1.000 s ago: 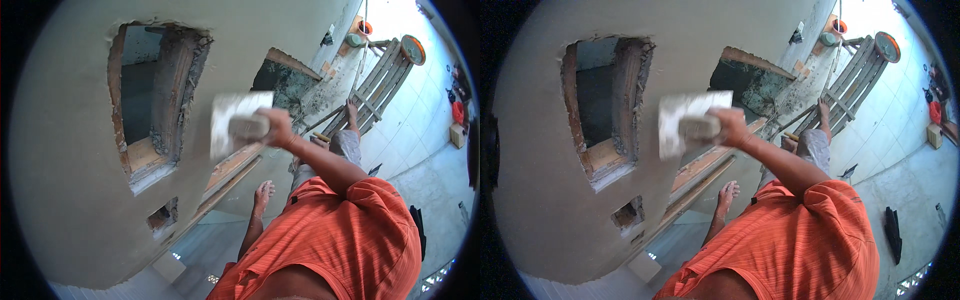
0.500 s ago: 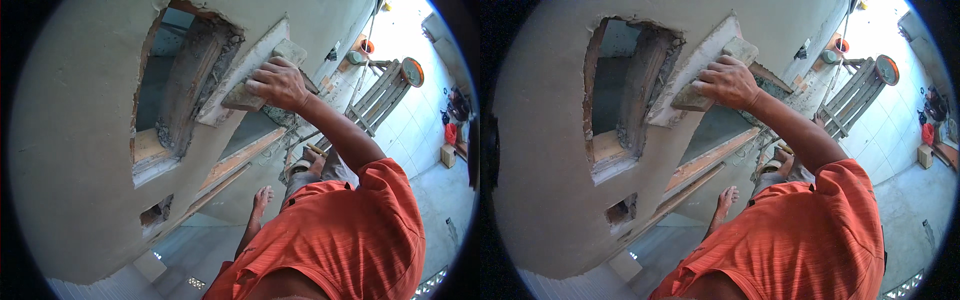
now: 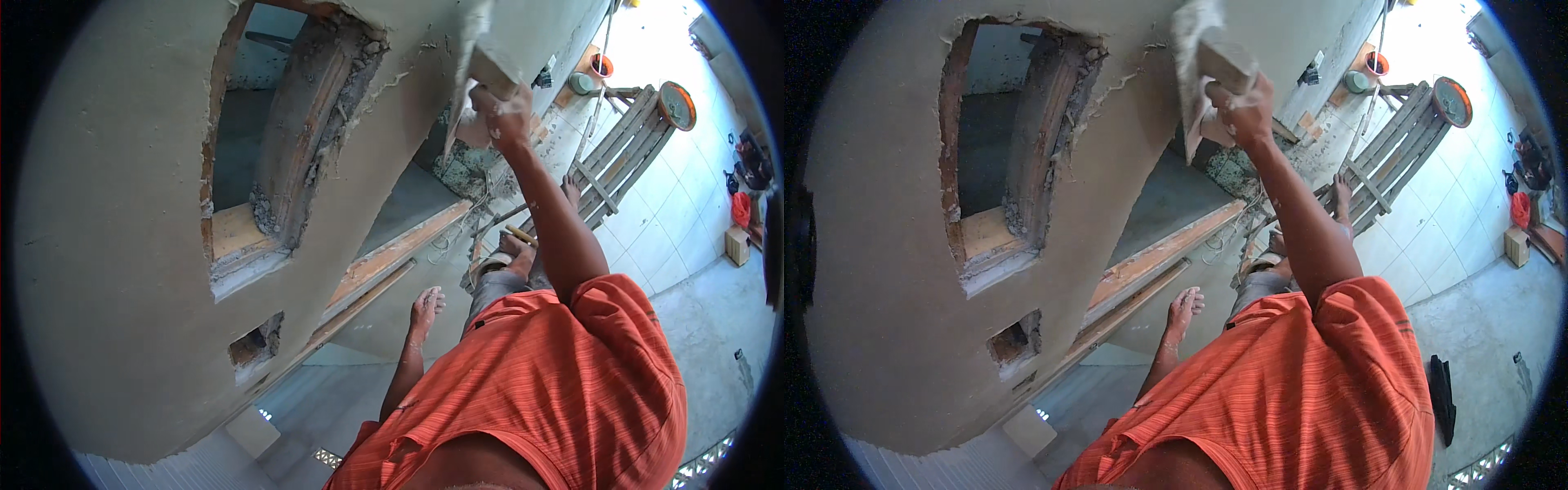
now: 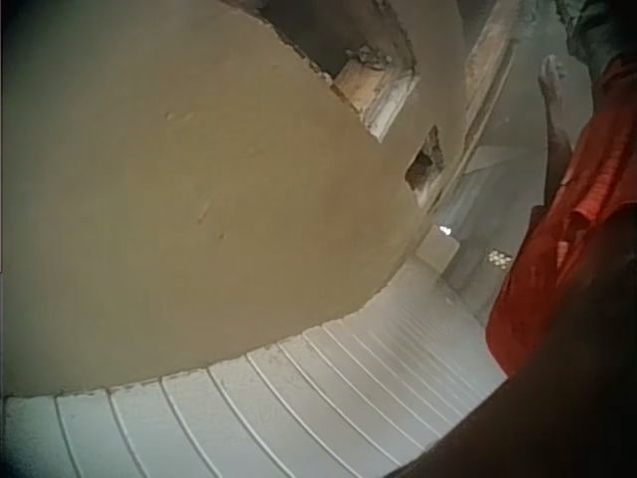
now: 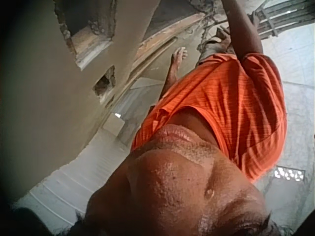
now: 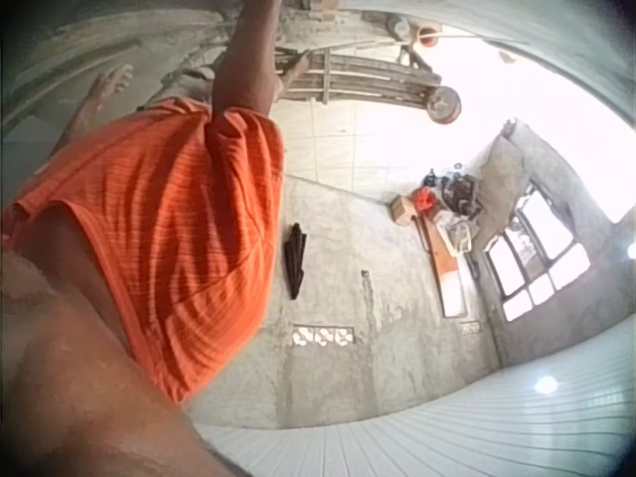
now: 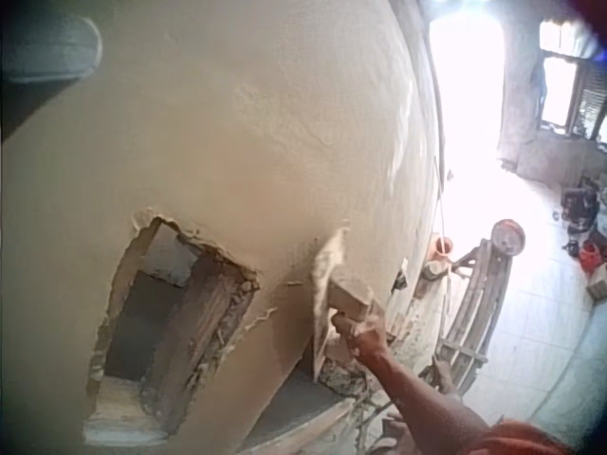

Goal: The person smooths plaster onto a wall and around wall openings using a float, scoops more plaster mixture from a bucket onto the float, and applies it to the wall edges.

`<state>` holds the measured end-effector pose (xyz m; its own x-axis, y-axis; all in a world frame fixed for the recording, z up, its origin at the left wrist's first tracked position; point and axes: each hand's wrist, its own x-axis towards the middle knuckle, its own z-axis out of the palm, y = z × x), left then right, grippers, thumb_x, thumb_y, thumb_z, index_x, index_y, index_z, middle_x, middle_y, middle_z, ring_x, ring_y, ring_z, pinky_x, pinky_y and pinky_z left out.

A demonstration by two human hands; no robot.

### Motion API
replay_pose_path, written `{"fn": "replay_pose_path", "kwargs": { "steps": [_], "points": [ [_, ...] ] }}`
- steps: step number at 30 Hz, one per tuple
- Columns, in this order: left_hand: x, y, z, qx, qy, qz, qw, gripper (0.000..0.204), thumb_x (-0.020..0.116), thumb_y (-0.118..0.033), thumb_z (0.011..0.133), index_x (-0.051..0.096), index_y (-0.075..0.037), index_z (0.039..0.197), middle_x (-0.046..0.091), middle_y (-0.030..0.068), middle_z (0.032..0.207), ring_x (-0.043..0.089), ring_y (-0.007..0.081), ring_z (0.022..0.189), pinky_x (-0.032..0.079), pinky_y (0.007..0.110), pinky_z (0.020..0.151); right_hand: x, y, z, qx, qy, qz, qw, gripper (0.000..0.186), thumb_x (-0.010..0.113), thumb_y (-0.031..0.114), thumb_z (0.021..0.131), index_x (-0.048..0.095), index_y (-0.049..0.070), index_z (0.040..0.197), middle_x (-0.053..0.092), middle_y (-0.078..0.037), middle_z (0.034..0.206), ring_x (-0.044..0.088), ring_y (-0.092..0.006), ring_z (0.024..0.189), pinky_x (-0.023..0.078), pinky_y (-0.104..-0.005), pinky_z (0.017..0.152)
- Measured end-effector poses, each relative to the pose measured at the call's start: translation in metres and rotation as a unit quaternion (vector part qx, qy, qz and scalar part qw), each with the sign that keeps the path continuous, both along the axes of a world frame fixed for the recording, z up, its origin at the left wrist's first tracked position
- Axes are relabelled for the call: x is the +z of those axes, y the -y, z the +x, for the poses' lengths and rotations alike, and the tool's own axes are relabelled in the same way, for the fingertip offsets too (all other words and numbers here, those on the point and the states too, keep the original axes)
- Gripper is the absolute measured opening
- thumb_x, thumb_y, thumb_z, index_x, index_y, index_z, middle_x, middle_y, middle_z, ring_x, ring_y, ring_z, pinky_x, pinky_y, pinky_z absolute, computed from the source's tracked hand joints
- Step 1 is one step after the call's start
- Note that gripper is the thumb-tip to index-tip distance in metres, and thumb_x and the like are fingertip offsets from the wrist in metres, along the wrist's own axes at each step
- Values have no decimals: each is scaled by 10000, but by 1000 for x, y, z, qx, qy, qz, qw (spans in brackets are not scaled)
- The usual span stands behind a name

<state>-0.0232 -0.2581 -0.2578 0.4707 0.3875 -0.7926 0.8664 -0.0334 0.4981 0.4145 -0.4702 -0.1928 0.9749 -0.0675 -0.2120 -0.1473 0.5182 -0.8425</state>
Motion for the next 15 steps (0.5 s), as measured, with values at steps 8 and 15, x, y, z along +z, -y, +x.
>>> {"fn": "replay_pose_path", "kwargs": {
  "steps": [8,15],
  "points": [
    [7,-8,-43,16,-18,4,1000,392,483,-373,1034,597,-54,1231,671,73,1016,642,137,825,527,275,720,52,-95,-117,165,254,-258,918,470,884,347,560,656,116,901,680,-109,807,677,-321,732,536,-376,680],
    [-10,-10,-82,56,-29,-16,998,400,501,-381,1019,606,-58,1230,681,74,998,651,132,784,530,261,674,50,-133,-201,332,377,-269,822,508,812,276,578,649,137,1038,668,-105,1014,658,-328,950,512,-437,823]
  ]
}}
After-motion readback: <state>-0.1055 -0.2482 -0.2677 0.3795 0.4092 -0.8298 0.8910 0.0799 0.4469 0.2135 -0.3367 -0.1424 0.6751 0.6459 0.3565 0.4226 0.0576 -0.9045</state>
